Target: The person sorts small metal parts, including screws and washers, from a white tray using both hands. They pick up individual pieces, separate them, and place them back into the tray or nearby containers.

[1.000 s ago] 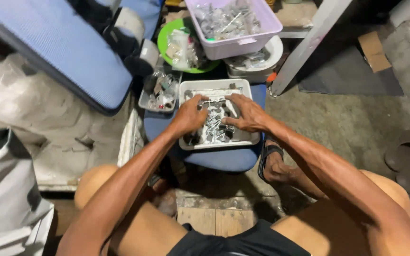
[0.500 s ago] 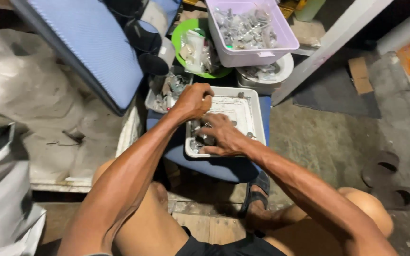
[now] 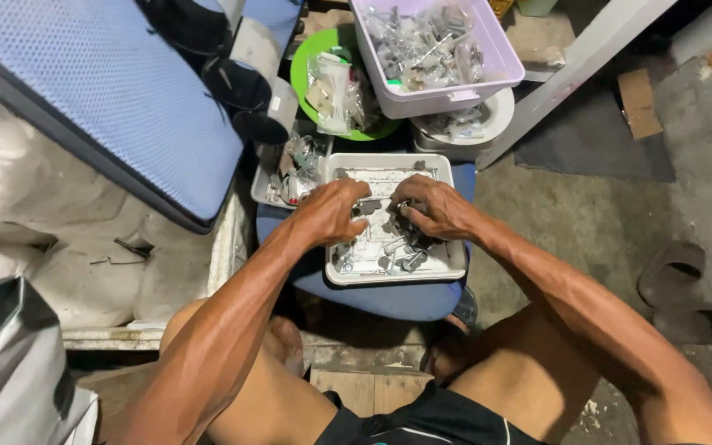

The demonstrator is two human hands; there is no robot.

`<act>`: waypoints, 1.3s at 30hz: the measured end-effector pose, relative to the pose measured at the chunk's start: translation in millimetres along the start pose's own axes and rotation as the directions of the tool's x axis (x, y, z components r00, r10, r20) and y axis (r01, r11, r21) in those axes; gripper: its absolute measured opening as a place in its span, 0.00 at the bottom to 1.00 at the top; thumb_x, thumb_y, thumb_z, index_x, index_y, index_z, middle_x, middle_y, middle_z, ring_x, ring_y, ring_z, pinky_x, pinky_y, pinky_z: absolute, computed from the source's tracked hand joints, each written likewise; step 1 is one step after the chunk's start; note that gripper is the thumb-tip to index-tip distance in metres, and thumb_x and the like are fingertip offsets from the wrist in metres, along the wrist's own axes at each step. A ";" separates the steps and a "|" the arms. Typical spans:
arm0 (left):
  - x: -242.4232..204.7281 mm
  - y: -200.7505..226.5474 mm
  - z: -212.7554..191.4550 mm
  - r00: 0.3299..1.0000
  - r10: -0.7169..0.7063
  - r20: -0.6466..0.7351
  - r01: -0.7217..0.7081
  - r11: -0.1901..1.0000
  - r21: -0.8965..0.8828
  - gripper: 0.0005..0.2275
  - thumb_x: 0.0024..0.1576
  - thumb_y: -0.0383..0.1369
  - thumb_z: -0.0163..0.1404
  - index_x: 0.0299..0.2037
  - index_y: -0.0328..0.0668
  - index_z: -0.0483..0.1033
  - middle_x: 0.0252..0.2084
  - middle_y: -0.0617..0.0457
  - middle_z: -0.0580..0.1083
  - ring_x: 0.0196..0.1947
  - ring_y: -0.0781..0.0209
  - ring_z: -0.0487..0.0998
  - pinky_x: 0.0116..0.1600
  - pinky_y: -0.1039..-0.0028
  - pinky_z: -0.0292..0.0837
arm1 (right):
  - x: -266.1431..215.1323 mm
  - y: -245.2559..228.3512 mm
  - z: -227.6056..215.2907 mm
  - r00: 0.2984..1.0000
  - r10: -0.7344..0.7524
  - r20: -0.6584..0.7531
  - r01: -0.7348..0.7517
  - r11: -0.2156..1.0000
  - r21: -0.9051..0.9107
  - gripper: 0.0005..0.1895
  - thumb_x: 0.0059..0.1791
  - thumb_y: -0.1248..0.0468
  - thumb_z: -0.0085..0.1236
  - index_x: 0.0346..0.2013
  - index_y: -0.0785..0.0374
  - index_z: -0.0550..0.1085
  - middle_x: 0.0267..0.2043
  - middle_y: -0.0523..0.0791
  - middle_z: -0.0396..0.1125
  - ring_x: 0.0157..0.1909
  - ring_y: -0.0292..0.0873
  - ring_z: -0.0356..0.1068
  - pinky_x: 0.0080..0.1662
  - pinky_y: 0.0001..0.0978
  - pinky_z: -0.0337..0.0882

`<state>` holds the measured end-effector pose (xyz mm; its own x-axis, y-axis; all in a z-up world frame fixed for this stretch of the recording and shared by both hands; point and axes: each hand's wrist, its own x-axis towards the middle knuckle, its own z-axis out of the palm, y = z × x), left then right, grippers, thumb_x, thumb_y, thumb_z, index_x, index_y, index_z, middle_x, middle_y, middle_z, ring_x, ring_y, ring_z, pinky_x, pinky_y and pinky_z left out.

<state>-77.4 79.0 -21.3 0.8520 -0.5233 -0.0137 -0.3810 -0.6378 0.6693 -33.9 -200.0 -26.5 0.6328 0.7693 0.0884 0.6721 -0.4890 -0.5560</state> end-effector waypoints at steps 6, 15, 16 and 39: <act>-1.5 24.5 8.7 0.994 0.010 0.108 -0.040 0.960 0.277 0.49 0.40 0.50 0.71 0.72 0.44 0.60 0.64 0.31 0.66 0.62 0.26 0.69 0.60 0.41 0.72 | -14.4 -88.0 -50.7 0.833 0.377 0.406 -0.244 0.907 -0.342 0.56 0.40 0.55 0.73 0.77 0.51 0.51 0.73 0.57 0.54 0.70 0.66 0.59 0.68 0.60 0.61; 16.0 31.2 51.9 1.000 -0.024 0.021 0.019 0.979 0.204 0.27 0.45 0.44 0.69 0.52 0.40 0.79 0.56 0.37 0.70 0.61 0.35 0.69 0.56 0.52 0.74 | -32.0 -19.4 18.5 0.935 0.348 0.073 -0.348 0.937 -0.017 0.28 0.45 0.66 0.65 0.60 0.59 0.69 0.49 0.55 0.68 0.48 0.63 0.76 0.47 0.53 0.79; 19.8 27.1 51.4 0.999 -0.029 0.027 0.022 0.979 0.204 0.27 0.45 0.44 0.69 0.52 0.40 0.79 0.56 0.37 0.70 0.61 0.35 0.69 0.56 0.52 0.74 | -30.8 -23.0 15.1 0.934 0.349 0.075 -0.349 0.937 -0.010 0.28 0.45 0.66 0.65 0.60 0.59 0.69 0.49 0.55 0.68 0.48 0.63 0.76 0.47 0.53 0.79; 26.0 -19.0 42.4 0.988 -0.089 -0.127 0.063 0.979 -0.195 0.06 0.59 0.29 0.54 0.40 0.37 0.83 0.38 0.36 0.80 0.42 0.35 0.82 0.46 0.53 0.79 | -18.3 -40.0 -11.2 0.931 0.220 -0.290 -0.230 0.973 0.000 0.10 0.49 0.68 0.58 0.46 0.63 0.76 0.44 0.55 0.72 0.45 0.64 0.75 0.44 0.57 0.76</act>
<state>-63.3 53.6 -65.9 0.9211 -0.3888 0.0209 -0.2490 -0.5469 0.7993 -68.1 -199.1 3.4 0.8487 0.4895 0.2002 0.5087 -0.6525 -0.5616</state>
